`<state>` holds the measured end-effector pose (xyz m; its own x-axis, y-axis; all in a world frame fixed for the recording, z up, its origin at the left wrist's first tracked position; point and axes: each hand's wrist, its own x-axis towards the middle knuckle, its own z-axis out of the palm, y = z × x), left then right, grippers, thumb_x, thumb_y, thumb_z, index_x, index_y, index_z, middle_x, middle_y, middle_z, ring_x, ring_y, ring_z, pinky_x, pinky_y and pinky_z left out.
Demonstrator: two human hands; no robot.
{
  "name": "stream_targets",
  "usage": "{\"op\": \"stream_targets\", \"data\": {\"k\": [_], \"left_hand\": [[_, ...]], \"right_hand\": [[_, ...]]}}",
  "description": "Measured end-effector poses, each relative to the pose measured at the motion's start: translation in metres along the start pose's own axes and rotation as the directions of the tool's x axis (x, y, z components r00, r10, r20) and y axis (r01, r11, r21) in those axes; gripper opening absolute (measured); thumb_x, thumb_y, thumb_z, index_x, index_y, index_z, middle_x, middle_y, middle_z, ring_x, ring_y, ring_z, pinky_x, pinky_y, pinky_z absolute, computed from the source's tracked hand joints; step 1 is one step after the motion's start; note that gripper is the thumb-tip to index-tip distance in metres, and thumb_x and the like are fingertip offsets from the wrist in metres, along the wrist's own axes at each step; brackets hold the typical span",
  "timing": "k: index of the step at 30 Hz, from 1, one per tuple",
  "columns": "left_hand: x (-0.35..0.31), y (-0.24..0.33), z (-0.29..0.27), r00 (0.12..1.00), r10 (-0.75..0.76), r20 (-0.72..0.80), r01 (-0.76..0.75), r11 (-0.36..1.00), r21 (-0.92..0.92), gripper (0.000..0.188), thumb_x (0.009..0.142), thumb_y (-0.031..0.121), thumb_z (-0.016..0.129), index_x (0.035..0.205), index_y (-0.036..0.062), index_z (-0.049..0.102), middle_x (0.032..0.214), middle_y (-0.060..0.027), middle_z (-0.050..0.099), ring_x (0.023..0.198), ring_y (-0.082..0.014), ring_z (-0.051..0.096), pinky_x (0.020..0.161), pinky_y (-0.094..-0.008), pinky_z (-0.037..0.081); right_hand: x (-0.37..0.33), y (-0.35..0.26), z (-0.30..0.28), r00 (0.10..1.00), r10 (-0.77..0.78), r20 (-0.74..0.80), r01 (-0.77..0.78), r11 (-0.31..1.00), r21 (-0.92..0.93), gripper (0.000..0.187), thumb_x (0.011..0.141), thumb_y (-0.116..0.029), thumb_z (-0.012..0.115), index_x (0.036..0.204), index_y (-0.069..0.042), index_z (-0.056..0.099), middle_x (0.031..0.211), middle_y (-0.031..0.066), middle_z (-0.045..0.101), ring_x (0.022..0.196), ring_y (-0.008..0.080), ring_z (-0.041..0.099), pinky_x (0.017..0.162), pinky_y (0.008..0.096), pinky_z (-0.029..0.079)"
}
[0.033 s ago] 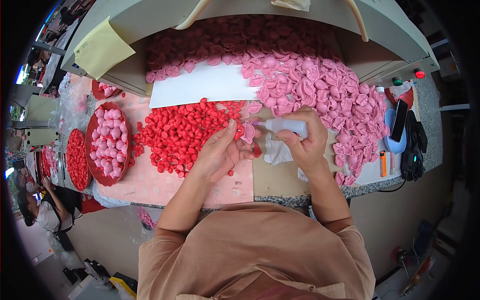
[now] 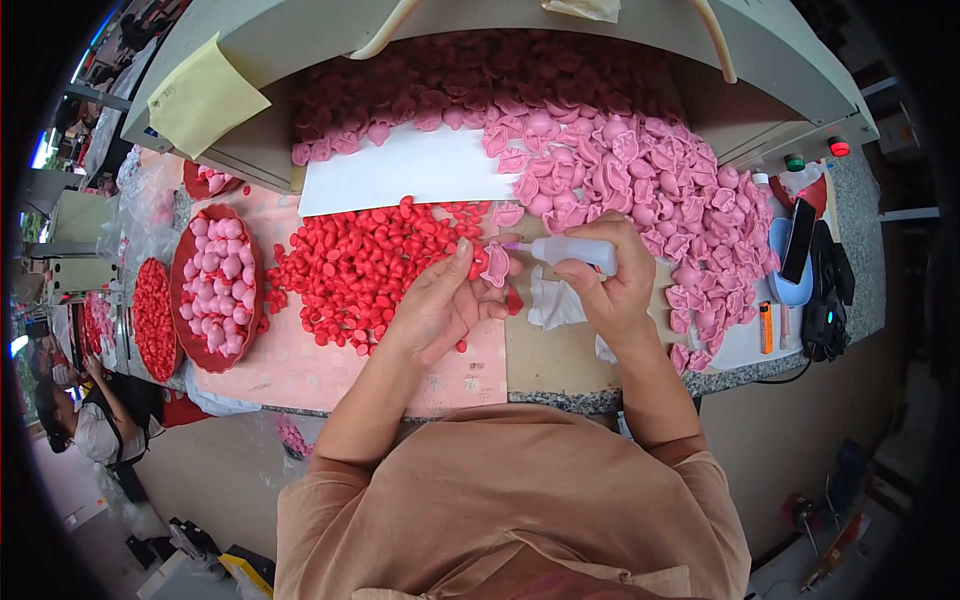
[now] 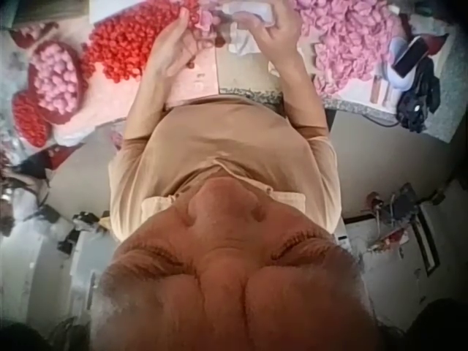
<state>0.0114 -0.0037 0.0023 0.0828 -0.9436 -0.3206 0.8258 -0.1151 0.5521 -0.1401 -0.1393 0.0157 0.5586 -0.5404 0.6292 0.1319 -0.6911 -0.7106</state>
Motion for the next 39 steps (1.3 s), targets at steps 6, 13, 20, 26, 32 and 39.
{"op": "stream_targets", "data": {"k": [6, 13, 20, 26, 32, 39], "left_hand": [[-0.0009, -0.0007, -0.0022, 1.000, 0.000, 0.018, 0.000, 1.000, -0.015, 0.048, 0.097, 0.038, 0.035, 0.128, 0.0012, 0.041, 0.107, -0.0111, 0.060, 0.082, -0.0115, 0.057, 0.072, -0.0300, 0.050], [-0.0003, -0.0002, -0.0014, 0.999, 0.004, 0.039, -0.004, 1.000, -0.002, 0.050, 0.097, 0.038, 0.034, 0.130, 0.0007, 0.040, 0.108, -0.0110, 0.060, 0.083, -0.0108, 0.057, 0.072, -0.0297, 0.050], [-0.0001, 0.0002, -0.0009, 0.999, 0.006, 0.043, -0.006, 1.000, 0.004, 0.050, 0.097, 0.037, 0.034, 0.130, -0.0001, 0.039, 0.108, -0.0104, 0.059, 0.083, -0.0104, 0.057, 0.073, -0.0294, 0.050], [-0.0005, 0.0004, -0.0014, 0.999, 0.015, 0.043, -0.015, 1.000, 0.009, 0.050, 0.098, 0.037, 0.034, 0.131, 0.0000, 0.038, 0.109, -0.0104, 0.059, 0.083, -0.0103, 0.057, 0.074, -0.0297, 0.050], [-0.0007, 0.0006, -0.0012, 0.999, 0.029, 0.042, -0.029, 1.000, 0.001, 0.048, 0.098, 0.035, 0.034, 0.131, 0.0002, 0.038, 0.111, -0.0108, 0.059, 0.084, -0.0105, 0.058, 0.074, -0.0305, 0.050], [-0.0011, 0.0004, -0.0037, 0.998, 0.041, 0.036, -0.042, 0.999, 0.023, 0.049, 0.098, 0.035, 0.034, 0.132, 0.0010, 0.037, 0.111, -0.0105, 0.059, 0.083, -0.0104, 0.058, 0.074, -0.0299, 0.050]], "right_hand": [[-0.0005, 0.0003, 0.0007, 1.000, 0.009, -0.018, -0.009, 1.000, 0.005, 0.036, 0.079, -0.032, 0.070, 0.091, -0.001, 0.055, 0.079, 0.0066, 0.058, 0.067, 0.0152, 0.052, 0.059, 0.0254, 0.041], [-0.0005, 0.0007, 0.0015, 1.000, 0.002, -0.019, -0.002, 1.000, -0.001, 0.036, 0.079, -0.032, 0.070, 0.092, -0.001, 0.056, 0.080, 0.0070, 0.058, 0.067, 0.0155, 0.052, 0.060, 0.0255, 0.041], [-0.0010, 0.0008, 0.0011, 1.000, -0.001, -0.012, 0.002, 1.000, 0.009, 0.035, 0.079, -0.031, 0.070, 0.092, -0.002, 0.056, 0.079, 0.0073, 0.058, 0.067, 0.0160, 0.053, 0.060, 0.0256, 0.041], [-0.0004, -0.0010, 0.0004, 1.000, 0.005, -0.017, -0.005, 1.000, 0.004, 0.034, 0.079, -0.029, 0.070, 0.091, -0.001, 0.055, 0.080, 0.0078, 0.058, 0.068, 0.0163, 0.053, 0.060, 0.0258, 0.042], [0.0000, -0.0005, 0.0000, 1.000, 0.001, -0.018, -0.001, 1.000, -0.001, 0.034, 0.079, -0.029, 0.070, 0.091, -0.001, 0.055, 0.081, 0.0079, 0.058, 0.068, 0.0164, 0.053, 0.061, 0.0263, 0.042], [-0.0001, -0.0002, 0.0009, 1.000, -0.005, -0.015, 0.005, 1.000, 0.008, 0.036, 0.079, -0.031, 0.070, 0.091, -0.001, 0.055, 0.078, 0.0070, 0.057, 0.066, 0.0161, 0.051, 0.059, 0.0261, 0.041]]}}
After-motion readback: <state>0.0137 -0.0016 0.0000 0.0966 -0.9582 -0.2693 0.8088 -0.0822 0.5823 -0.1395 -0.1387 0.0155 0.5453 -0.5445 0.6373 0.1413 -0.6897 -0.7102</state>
